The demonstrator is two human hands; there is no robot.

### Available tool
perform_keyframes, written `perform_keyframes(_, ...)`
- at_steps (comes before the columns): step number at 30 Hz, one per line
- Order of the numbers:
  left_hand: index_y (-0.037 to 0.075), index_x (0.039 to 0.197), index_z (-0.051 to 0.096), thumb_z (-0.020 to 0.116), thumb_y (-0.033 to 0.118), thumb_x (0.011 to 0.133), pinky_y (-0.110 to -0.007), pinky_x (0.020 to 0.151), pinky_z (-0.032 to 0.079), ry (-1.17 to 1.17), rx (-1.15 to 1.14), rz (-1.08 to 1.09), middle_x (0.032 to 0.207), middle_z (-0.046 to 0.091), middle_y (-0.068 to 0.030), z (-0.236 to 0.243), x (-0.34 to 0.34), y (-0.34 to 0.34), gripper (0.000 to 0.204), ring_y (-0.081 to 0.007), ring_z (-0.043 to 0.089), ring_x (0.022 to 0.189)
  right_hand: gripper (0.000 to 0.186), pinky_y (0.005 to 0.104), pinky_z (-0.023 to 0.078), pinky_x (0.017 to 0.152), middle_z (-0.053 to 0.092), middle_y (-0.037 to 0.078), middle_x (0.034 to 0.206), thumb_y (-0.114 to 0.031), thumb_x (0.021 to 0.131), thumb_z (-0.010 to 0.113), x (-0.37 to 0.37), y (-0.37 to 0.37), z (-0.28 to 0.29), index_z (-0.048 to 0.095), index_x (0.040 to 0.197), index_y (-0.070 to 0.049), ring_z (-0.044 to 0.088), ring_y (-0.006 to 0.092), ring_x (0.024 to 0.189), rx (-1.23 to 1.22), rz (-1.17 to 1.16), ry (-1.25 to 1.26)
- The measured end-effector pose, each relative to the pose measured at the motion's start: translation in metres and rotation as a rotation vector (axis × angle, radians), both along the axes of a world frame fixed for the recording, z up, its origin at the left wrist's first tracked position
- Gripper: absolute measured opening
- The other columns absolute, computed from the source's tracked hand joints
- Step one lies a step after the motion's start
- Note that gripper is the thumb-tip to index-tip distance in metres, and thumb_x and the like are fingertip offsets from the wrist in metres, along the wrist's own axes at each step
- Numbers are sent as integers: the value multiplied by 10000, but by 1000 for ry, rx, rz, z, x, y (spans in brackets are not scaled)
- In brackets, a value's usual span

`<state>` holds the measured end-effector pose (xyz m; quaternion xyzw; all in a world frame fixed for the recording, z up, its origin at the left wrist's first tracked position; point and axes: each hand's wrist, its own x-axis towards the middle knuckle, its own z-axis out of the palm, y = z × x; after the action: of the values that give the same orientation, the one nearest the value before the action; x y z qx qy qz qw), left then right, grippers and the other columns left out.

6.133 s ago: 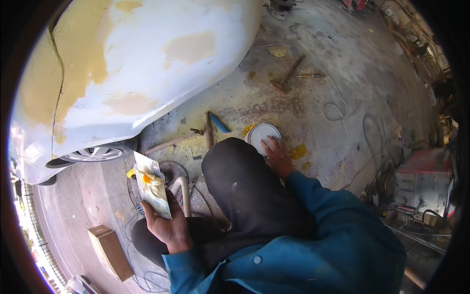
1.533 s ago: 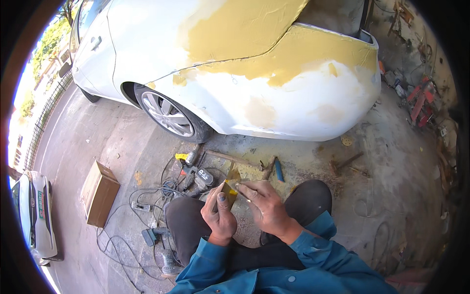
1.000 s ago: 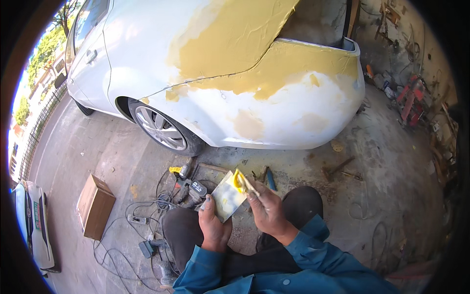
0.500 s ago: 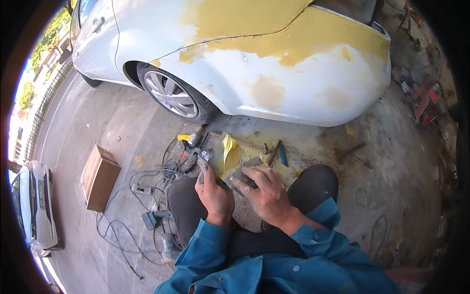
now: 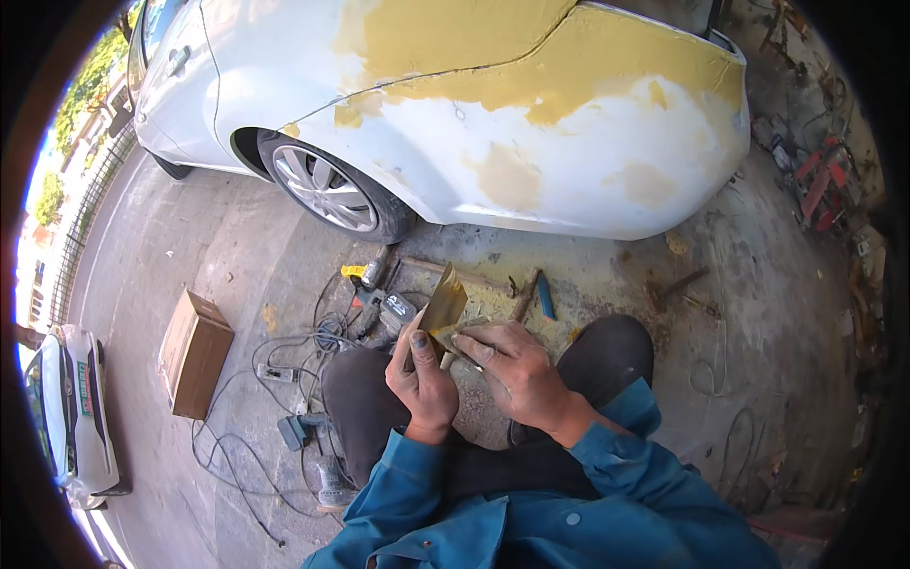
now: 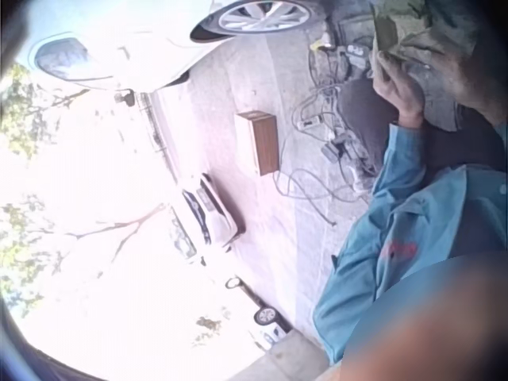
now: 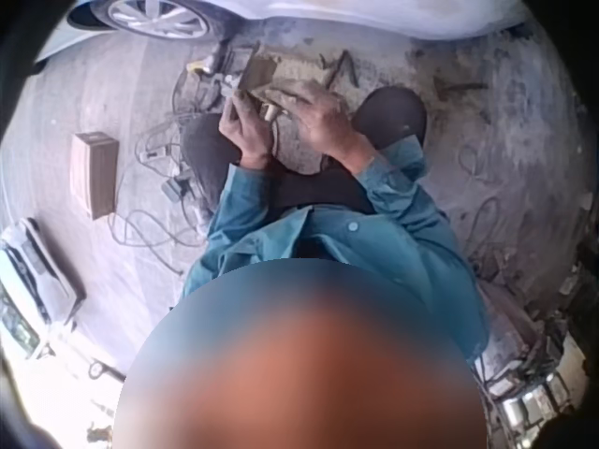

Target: The person applies yellow body filler to the front bumper of a white car using a putty knife and a mixing board. They repeatedly scoop filler from a container, spread it onto the board, and smooth it onto the bumper surface.

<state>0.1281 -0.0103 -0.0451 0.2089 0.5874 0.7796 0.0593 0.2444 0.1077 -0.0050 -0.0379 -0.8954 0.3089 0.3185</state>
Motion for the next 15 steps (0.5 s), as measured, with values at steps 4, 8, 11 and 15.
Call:
perform_keyframes(4,-101,1358,722,548,318,1240,-348,984,610,-295,192,-24,1263,800,-154,16,-7,3,469,-221,774,1093,393,428,600,1043,774,162,1286,54,1022,703,13,17,0,772,1404,-8,757,342,1158,-176,31,19)
perform_keyframes(8,-75,1438,659,534,332,1234,-447,1088,618,-555,358,-271,1392,765,-191,-8,-7,0,472,-308,777,1225,344,329,566,1035,777,142,1336,-98,1209,588,3,27,16,678,1517,27,724,180,1207,-690,-153,250)
perform_keyframes(11,-54,1540,592,512,379,1232,-519,1201,559,-668,377,-374,1510,711,-201,-16,-4,5,538,-350,723,1353,366,344,575,1043,772,174,1380,-84,1194,612,-8,13,10,666,1543,15,745,230,1244,-578,-138,263)
perform_keyframes(15,-79,1462,620,564,283,1219,-495,1132,603,-842,521,-315,1405,754,-207,-11,-11,7,440,-331,767,1252,514,439,621,1032,757,226,1371,20,1046,715,4,18,-10,683,1555,-46,753,417,1236,-140,-123,72)
